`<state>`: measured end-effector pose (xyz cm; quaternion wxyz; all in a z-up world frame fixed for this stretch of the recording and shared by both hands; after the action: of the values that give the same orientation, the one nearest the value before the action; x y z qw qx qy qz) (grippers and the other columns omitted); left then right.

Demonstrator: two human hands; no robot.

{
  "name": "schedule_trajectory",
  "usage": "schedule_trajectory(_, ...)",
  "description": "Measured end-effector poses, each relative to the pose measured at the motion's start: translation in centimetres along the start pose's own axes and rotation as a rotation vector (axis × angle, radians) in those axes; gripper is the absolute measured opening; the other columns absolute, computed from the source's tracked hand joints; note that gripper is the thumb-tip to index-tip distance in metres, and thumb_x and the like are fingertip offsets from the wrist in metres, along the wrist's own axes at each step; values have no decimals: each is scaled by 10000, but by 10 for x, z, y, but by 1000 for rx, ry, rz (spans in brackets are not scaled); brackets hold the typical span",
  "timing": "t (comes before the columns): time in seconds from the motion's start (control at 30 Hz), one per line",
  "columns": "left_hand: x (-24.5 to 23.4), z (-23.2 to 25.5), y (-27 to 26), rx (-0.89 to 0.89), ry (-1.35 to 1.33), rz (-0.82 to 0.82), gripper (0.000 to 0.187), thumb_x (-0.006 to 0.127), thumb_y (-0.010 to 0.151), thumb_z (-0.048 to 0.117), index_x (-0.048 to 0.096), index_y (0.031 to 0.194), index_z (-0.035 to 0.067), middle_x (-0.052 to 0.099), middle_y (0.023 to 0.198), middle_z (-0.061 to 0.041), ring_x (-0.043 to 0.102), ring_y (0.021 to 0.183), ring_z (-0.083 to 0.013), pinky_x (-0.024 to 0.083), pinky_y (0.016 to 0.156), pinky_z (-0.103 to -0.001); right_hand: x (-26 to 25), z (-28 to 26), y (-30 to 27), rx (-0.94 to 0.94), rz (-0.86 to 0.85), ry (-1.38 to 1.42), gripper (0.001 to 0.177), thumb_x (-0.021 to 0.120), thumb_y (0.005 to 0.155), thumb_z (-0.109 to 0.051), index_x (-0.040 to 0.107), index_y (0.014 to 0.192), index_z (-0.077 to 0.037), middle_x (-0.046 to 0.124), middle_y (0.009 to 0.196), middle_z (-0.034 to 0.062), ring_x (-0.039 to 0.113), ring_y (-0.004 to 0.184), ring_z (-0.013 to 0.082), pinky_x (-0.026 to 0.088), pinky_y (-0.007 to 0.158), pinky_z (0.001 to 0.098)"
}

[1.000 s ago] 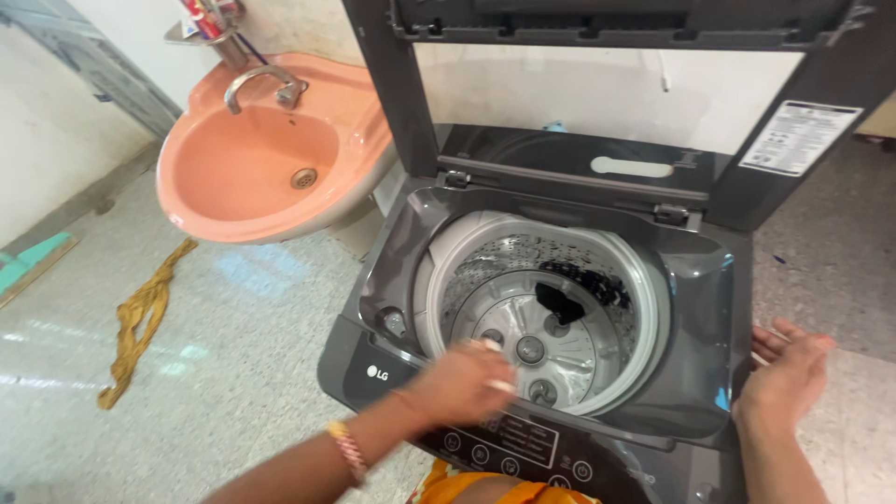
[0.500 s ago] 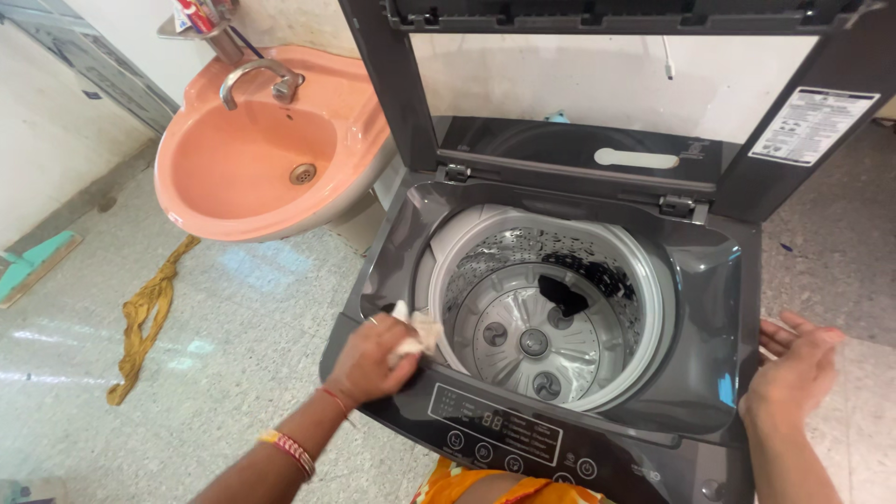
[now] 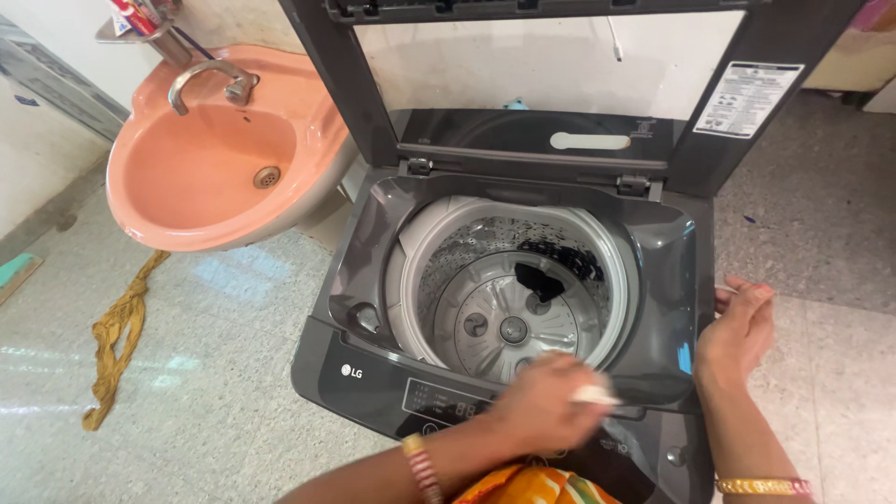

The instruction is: The person wipes the interior and exterior surfaces of a top-loading washing machine using a white cloth. They clean the lid, control panel, and drum area repeatedly.

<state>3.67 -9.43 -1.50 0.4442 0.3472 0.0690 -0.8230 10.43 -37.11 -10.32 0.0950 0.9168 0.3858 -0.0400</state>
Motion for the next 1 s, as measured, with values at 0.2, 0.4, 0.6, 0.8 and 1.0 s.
schedule_trajectory(0.2, 70, 17, 55, 130, 22, -198, 310, 657, 941, 411, 699, 970, 105, 665, 935, -114, 662, 1006, -312, 528, 939, -438, -2, 5, 5, 27, -8, 71, 677, 286, 1178, -575, 590, 1258, 25, 680, 1038, 144, 661, 950, 221, 520, 842, 340)
schedule_trajectory(0.4, 26, 3, 19, 190, 57, -220, 339, 665, 882, 437, 718, 1086, 172, 669, 1103, -78, 615, 1099, -292, 486, 980, -446, -4, 21, 8, 96, -44, 168, 700, 291, 1178, -605, 558, 1306, 29, 668, 1098, 159, 648, 997, 226, 526, 842, 346)
schedule_trajectory(0.6, -112, -72, -53, -156, 231, -117, 271, 666, 866, 414, 749, 995, 191, 691, 999, -47, 653, 1018, -228, 517, 942, -402, -6, 27, 10, 96, -54, 132, 672, 317, 1203, -587, 561, 1308, 30, 653, 1095, 145, 640, 989, 220, 516, 841, 352)
schedule_trajectory(0.8, -224, -122, -87, -238, 615, 77, 254, 708, 760, 335, 747, 878, 113, 723, 939, -89, 653, 918, -272, 427, 898, -468, -1, 10, 6, 1, -85, -26, 619, 305, 1235, -496, 578, 1244, 59, 662, 1121, 151, 647, 1038, 220, 526, 922, 360)
schedule_trajectory(1.0, -196, -147, -63, -454, 769, 102, 243, 711, 784, 340, 757, 794, 102, 713, 842, -121, 682, 835, -306, 515, 797, -441, -2, -19, -3, -132, -25, -316, 580, 309, 1222, -412, 644, 1175, 59, 689, 1108, 199, 656, 1043, 312, 493, 949, 409)
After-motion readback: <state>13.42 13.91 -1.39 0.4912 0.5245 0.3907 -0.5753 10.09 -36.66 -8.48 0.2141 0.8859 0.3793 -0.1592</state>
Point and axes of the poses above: each hand's wrist, its own y-axis towards the middle knuckle, its own x-axis out of the palm, z = x × y, the point moved 8 cm from there along y, towards the middle knuckle
